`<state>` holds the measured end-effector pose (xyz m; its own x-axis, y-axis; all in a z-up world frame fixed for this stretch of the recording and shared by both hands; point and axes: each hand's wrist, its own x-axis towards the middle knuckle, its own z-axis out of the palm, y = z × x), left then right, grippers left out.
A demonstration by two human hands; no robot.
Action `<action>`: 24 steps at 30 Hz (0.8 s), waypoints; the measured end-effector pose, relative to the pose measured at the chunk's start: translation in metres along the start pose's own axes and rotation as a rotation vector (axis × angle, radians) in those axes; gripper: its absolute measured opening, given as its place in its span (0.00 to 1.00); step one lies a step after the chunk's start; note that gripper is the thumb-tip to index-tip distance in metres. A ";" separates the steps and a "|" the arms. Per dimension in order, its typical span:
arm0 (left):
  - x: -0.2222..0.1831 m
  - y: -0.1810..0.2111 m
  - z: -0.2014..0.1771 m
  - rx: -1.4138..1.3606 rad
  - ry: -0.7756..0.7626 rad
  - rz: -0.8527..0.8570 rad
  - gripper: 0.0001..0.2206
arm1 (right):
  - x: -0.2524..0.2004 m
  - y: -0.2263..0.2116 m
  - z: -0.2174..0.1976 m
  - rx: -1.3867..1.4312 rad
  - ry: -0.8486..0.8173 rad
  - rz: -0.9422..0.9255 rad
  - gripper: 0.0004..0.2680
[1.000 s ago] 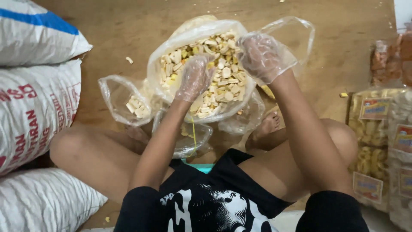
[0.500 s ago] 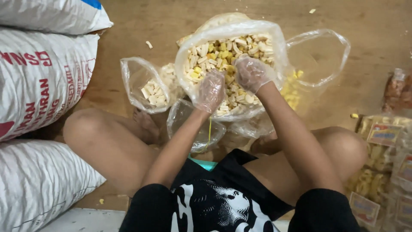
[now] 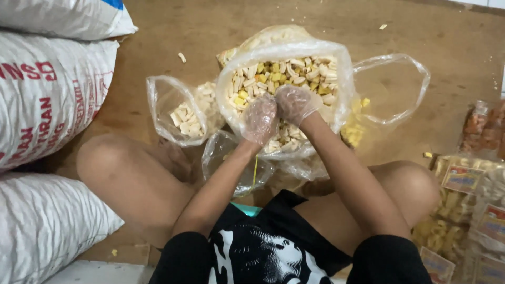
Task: Sorting and inspecting sliced cassava chips in a large plastic bag while sitting on the floor.
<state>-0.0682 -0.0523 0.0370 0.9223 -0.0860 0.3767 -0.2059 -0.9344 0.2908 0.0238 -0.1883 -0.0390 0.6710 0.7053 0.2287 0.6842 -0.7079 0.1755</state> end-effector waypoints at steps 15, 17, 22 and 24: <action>0.072 0.013 0.012 -0.368 -0.041 0.030 0.13 | 0.006 0.087 -0.172 0.223 -0.332 0.345 0.11; 0.085 0.032 -0.006 -0.558 -0.043 0.046 0.18 | -0.006 0.095 -0.211 0.373 -0.153 0.444 0.08; 0.104 0.080 0.017 -0.537 -0.019 0.139 0.14 | -0.057 0.107 -0.254 0.695 0.245 0.514 0.07; 0.108 0.099 0.032 -0.545 -0.007 0.177 0.13 | -0.073 0.116 -0.265 0.795 0.376 0.444 0.09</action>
<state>0.0216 -0.1649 0.0779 0.8600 -0.2291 0.4559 -0.4949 -0.5920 0.6361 -0.0212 -0.3325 0.2181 0.8733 0.2254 0.4318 0.4769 -0.5762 -0.6637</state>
